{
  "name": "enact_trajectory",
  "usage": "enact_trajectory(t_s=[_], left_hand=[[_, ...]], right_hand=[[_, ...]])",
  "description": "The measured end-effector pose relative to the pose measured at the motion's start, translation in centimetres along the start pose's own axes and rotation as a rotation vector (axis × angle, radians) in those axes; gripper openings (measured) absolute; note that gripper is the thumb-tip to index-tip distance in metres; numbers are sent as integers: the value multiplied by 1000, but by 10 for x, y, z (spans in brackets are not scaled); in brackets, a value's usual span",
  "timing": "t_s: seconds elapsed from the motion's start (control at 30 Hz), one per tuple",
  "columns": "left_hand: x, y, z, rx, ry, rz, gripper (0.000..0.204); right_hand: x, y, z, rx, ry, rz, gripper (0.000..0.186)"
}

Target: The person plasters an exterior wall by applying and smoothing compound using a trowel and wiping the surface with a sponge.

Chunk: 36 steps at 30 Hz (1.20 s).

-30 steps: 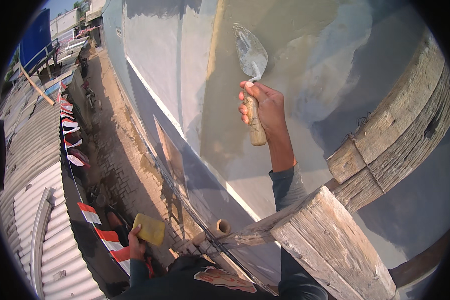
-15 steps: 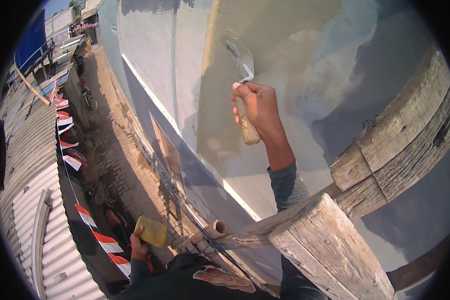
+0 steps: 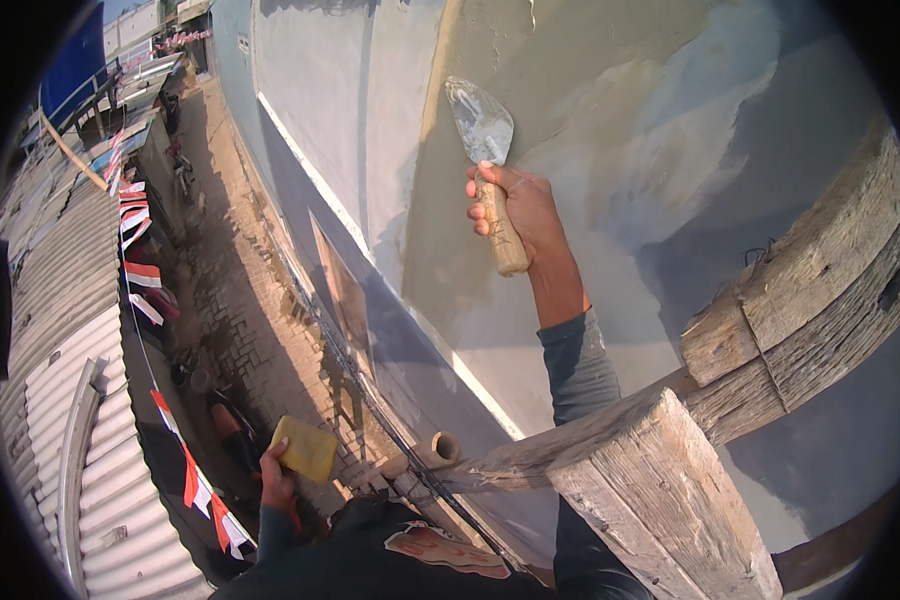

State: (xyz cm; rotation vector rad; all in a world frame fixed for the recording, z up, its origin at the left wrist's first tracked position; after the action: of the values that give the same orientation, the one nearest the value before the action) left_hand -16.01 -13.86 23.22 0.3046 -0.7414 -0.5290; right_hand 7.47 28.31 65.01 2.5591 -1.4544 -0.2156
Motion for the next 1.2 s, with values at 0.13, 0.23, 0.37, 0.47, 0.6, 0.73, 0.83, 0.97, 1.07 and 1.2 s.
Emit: enact_trajectory(t_s=[0.13,0.23,0.37,0.47,0.6,0.73,0.83,0.97,1.07,1.2], left_hand=[[3,14,1,27,20,7,41],[-4,5,1,6,23,0,41],[-4,-1,4,-21,-21,11,40],[1,0,10,10,16,14,40],[4,-11,12,74,59,34,39],[0,-18,9,25,20,56,38],[-9,-7,5,4,8,25,38],[-5,-4,4,18,31,26,39],[7,-5,4,41,34,28,40],[4,-16,4,46,7,76,40]], right_hand=[[27,-29,88,104,196,142,21],[35,-27,80,384,-9,160,22],[51,6,-41,340,-346,294,25],[65,17,-110,298,-570,357,28],[76,-12,-135,-106,-529,-51,30],[73,-35,-89,-290,-170,-178,32],[66,-47,6,-222,87,-54,31],[63,-58,127,-28,241,107,26],[71,-58,135,208,155,157,23],[72,-43,98,495,-25,148,26]])
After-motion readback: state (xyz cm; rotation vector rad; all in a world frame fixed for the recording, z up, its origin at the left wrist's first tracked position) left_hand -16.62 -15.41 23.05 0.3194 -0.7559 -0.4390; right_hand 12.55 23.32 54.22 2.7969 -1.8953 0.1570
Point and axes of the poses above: each hand's wrist, its own x-axis away from the middle knuckle, its own y-axis out of the palm, z = x × y, the point moved 3 cm from there along -x, towards the middle knuckle, and after that the axes turned 4 degrees about z, right-handed, at the moved point
